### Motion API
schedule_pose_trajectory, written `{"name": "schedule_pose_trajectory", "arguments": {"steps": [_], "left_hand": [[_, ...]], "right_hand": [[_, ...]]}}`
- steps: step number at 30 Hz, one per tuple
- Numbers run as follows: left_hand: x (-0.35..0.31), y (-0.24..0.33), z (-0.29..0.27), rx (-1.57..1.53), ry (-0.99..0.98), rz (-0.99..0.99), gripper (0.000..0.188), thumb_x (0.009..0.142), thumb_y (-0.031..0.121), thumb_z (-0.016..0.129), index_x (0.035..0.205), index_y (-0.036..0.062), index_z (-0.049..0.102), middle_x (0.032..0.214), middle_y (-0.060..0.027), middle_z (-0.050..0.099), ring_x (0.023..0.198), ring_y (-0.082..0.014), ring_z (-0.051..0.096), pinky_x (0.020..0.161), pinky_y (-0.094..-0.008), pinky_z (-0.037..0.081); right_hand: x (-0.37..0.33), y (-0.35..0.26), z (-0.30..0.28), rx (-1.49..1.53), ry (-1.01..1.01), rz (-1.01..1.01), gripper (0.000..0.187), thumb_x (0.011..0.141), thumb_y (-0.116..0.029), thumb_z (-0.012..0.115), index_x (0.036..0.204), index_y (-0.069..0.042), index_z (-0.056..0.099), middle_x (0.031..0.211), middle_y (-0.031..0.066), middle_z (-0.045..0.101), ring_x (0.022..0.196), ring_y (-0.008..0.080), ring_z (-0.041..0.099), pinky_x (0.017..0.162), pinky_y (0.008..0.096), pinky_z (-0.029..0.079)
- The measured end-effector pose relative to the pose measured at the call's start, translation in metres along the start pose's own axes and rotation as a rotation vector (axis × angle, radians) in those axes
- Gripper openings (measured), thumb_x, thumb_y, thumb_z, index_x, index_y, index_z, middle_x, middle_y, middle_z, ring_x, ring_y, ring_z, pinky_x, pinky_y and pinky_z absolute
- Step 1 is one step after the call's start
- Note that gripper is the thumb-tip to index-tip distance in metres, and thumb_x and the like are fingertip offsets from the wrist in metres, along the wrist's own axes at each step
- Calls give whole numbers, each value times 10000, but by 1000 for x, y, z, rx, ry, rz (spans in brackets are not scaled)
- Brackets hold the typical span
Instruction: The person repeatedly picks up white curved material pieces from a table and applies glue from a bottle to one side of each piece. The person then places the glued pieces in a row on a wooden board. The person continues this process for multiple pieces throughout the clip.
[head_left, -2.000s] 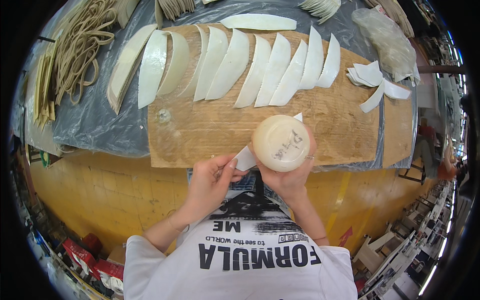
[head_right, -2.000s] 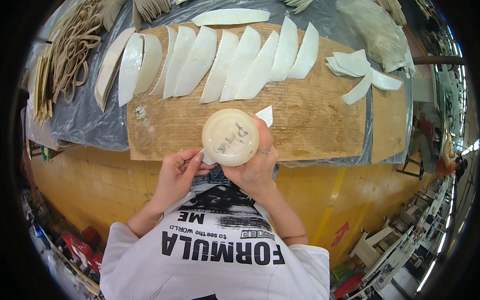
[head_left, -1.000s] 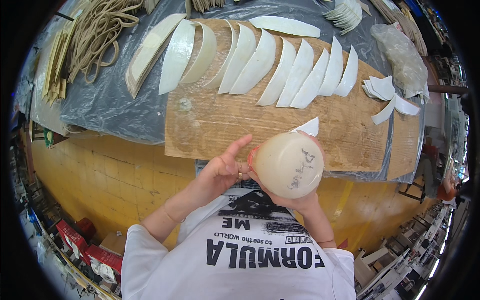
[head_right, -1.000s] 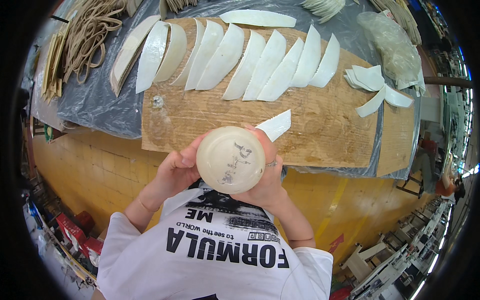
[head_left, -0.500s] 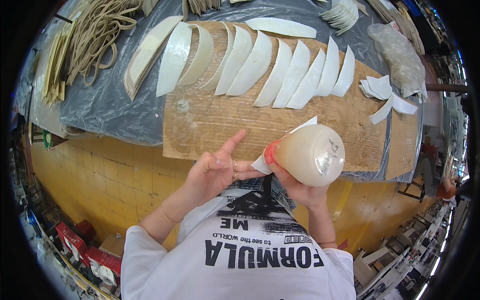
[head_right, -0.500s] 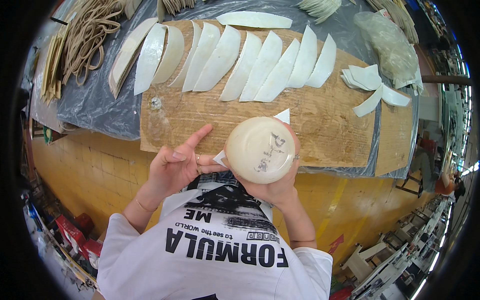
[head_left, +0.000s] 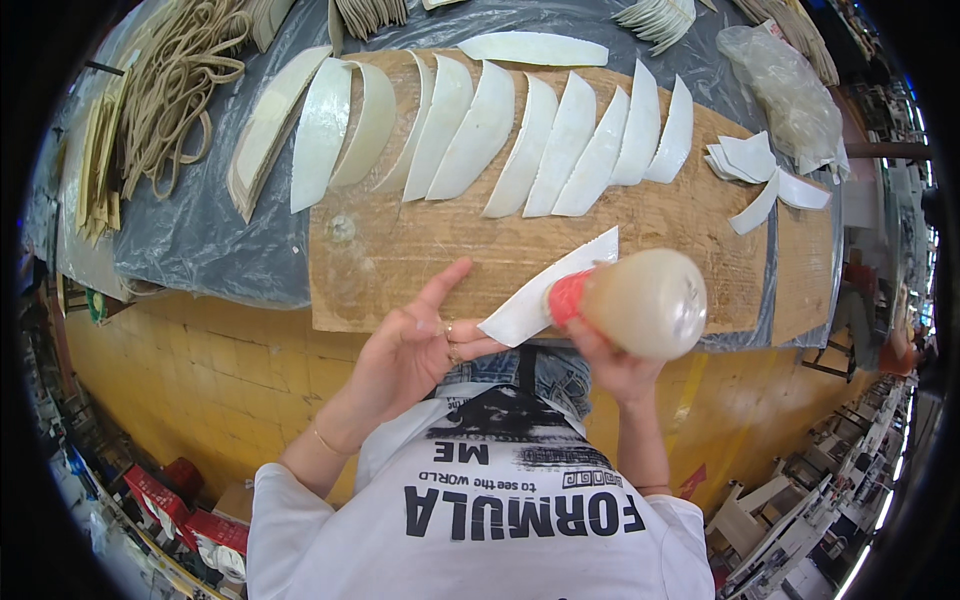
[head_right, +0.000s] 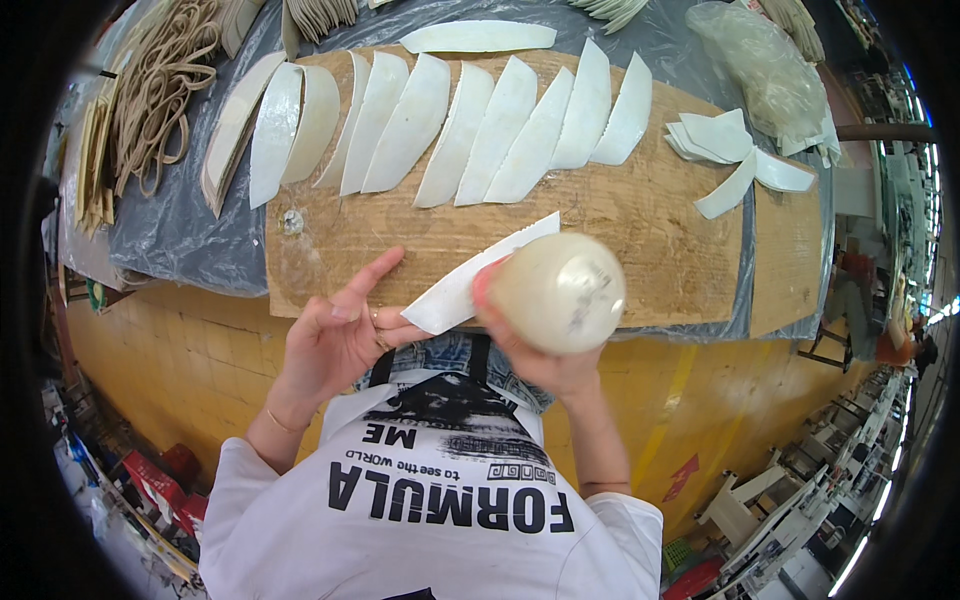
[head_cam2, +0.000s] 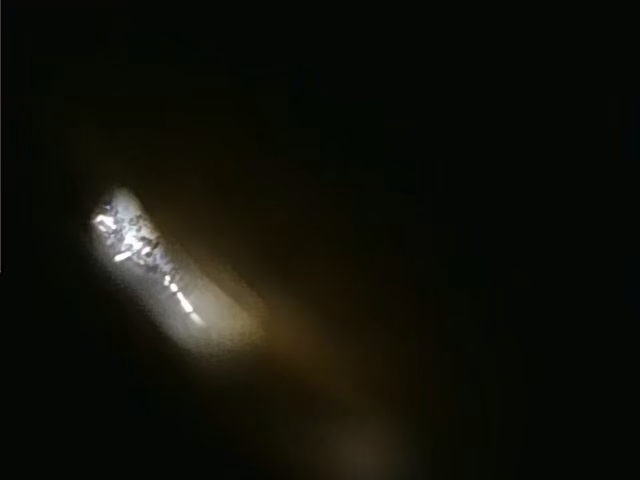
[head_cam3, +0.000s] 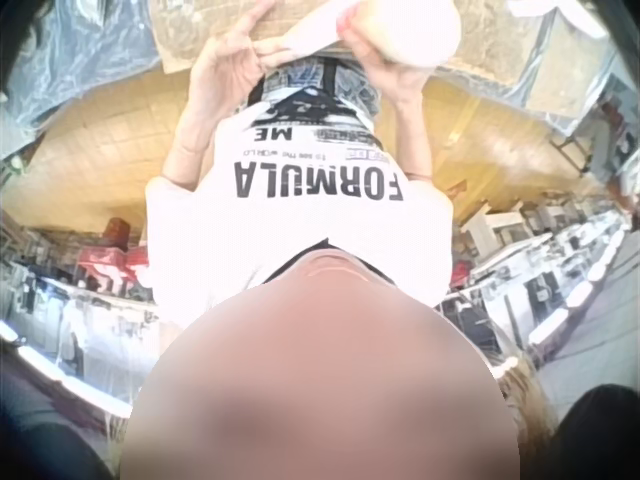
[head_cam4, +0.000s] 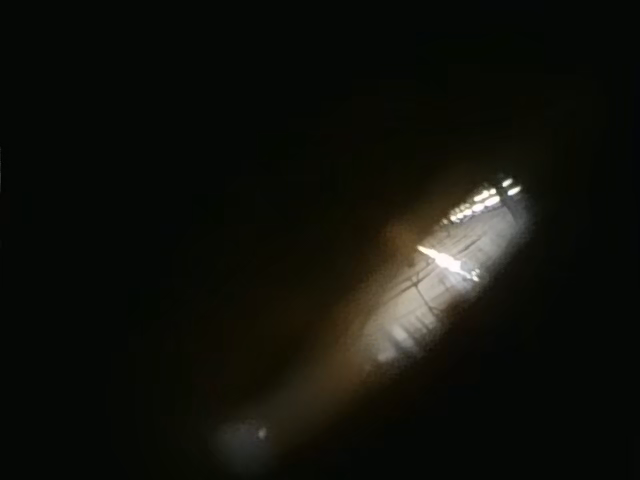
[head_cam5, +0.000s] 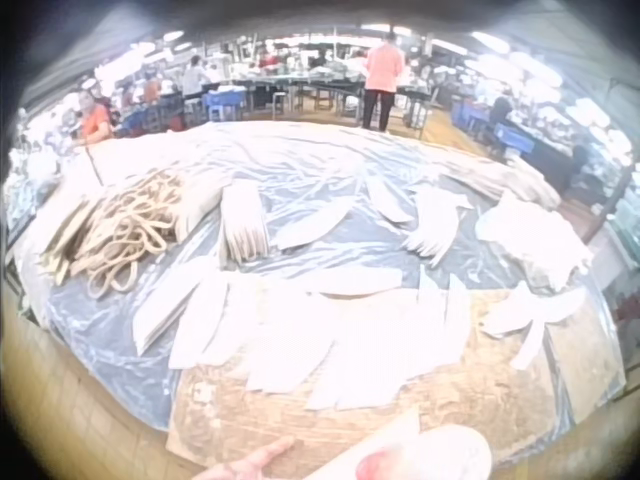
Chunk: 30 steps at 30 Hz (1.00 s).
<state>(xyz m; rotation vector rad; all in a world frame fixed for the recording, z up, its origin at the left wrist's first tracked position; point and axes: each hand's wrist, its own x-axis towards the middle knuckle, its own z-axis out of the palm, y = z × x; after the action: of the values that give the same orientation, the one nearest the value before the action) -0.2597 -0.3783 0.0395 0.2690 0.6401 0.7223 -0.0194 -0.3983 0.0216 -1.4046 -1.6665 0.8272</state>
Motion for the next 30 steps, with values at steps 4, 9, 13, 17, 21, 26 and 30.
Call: {"name": "schedule_pose_trajectory", "arguments": {"steps": [4,9,13,17,21,26,30], "left_hand": [[-3,4,7,-72,-21,21,892,779,260,438,1528,11,21,1328,-371,468,1255,-402,504,1126,-404,294],[-6,10,11,-14,-44,-24,969,742,301,469,1532,20,-16,1333,-269,515,1220,-323,533,1109,-374,312],[-5,6,11,-50,-13,32,978,739,315,479,1528,5,-7,1299,-250,552,1166,-302,575,1078,-355,357],[-1,4,8,-6,9,32,898,809,261,500,1515,-26,26,1262,-246,576,1149,-300,596,1058,-351,394],[10,-3,6,186,96,77,729,937,136,487,1503,-41,64,1198,-236,612,1140,-277,605,1029,-355,437],[15,-5,3,435,157,68,593,989,49,468,1480,-56,152,1130,-200,646,1042,-205,644,946,-314,516],[18,-4,-2,478,183,76,553,982,43,487,1454,-62,219,1099,-170,655,994,-167,654,907,-303,546]], "right_hand": [[1,-13,7,-91,-161,-148,640,740,-193,812,1280,-38,506,1241,139,599,1113,258,589,995,426,445],[9,-9,16,261,-213,-64,621,759,-175,800,1277,-20,495,1195,151,623,1085,245,604,924,397,487],[17,-8,13,-126,-255,-256,587,740,-135,811,1235,0,526,1151,144,644,1035,226,631,865,363,515],[28,-8,7,-225,-145,-257,554,722,-95,822,1194,20,556,1106,138,664,986,207,658,807,329,542],[38,2,5,113,113,-24,443,718,-40,821,1091,45,597,974,109,696,891,184,683,782,295,546],[39,18,-2,-8,271,39,430,717,-66,842,1072,17,615,998,94,678,904,188,668,833,320,532],[49,28,-13,-134,351,-57,426,718,-68,841,1070,15,616,979,96,684,887,184,671,819,311,529]]}}
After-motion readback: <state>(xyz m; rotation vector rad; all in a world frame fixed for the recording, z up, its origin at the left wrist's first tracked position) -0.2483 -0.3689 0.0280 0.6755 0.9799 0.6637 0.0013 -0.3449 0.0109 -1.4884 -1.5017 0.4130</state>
